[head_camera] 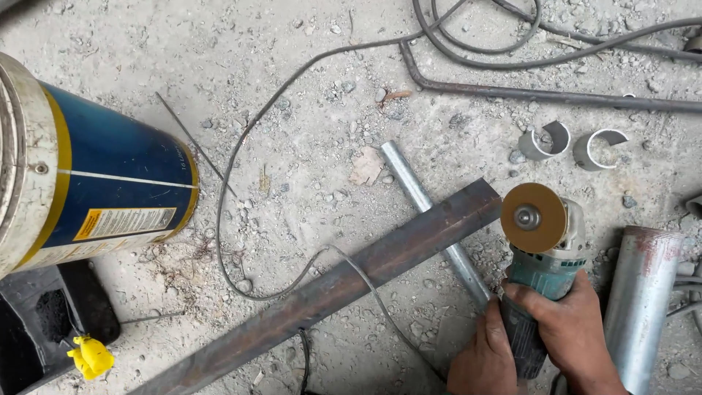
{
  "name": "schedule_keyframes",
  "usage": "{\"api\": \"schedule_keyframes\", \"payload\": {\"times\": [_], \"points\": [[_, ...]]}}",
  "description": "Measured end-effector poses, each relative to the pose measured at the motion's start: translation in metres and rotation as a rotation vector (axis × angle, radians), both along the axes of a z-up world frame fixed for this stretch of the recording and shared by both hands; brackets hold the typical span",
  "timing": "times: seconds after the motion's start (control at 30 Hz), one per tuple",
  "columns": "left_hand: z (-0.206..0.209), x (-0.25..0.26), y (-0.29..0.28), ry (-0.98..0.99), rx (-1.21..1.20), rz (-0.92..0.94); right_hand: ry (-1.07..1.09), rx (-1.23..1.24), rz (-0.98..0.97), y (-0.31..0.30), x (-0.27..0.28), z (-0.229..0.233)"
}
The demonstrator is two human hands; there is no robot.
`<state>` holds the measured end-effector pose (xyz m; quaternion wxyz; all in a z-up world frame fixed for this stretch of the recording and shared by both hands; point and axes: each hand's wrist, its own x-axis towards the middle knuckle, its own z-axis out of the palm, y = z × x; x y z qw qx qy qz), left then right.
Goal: A person uses a handheld angle grinder to cut through a metal bar on the ground.
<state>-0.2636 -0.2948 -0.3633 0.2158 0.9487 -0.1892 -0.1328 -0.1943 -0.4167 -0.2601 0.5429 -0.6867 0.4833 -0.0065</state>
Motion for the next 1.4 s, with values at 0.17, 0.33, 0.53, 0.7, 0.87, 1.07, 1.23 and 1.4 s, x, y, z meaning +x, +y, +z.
{"api": "schedule_keyframes", "payload": {"times": [0.17, 0.33, 0.53, 0.7, 0.87, 1.07, 1.23, 1.4], "points": [[0.072, 0.083, 0.023, 0.217, -0.139, -0.388, 0.035, 0.049, -0.028, -0.015, 0.0, 0.01], [0.085, 0.178, 0.092, 0.182, 0.155, -0.526, 0.431, 0.002, 0.022, -0.041, 0.0, 0.04], [0.04, 0.207, 0.118, -0.212, 0.499, -0.31, 0.669, -0.074, 0.208, -0.042, -0.004, 0.042], [0.059, 0.213, 0.112, -0.021, 0.538, -0.359, 0.718, 0.02, 0.235, -0.026, 0.015, 0.072], [0.08, 0.222, 0.114, 0.241, 0.452, -0.403, 0.755, -0.135, 0.365, -0.045, -0.003, 0.058], [0.036, 0.193, 0.117, -0.215, 0.462, -0.36, 0.773, -0.195, 0.37, -0.046, 0.009, 0.07], [0.032, 0.185, 0.115, -0.359, 0.495, -0.291, 0.809, -0.205, 0.412, -0.039, 0.029, 0.082], [0.031, 0.182, 0.113, -0.428, 0.486, -0.234, 0.766, -0.211, 0.416, -0.04, 0.031, 0.072]]}}
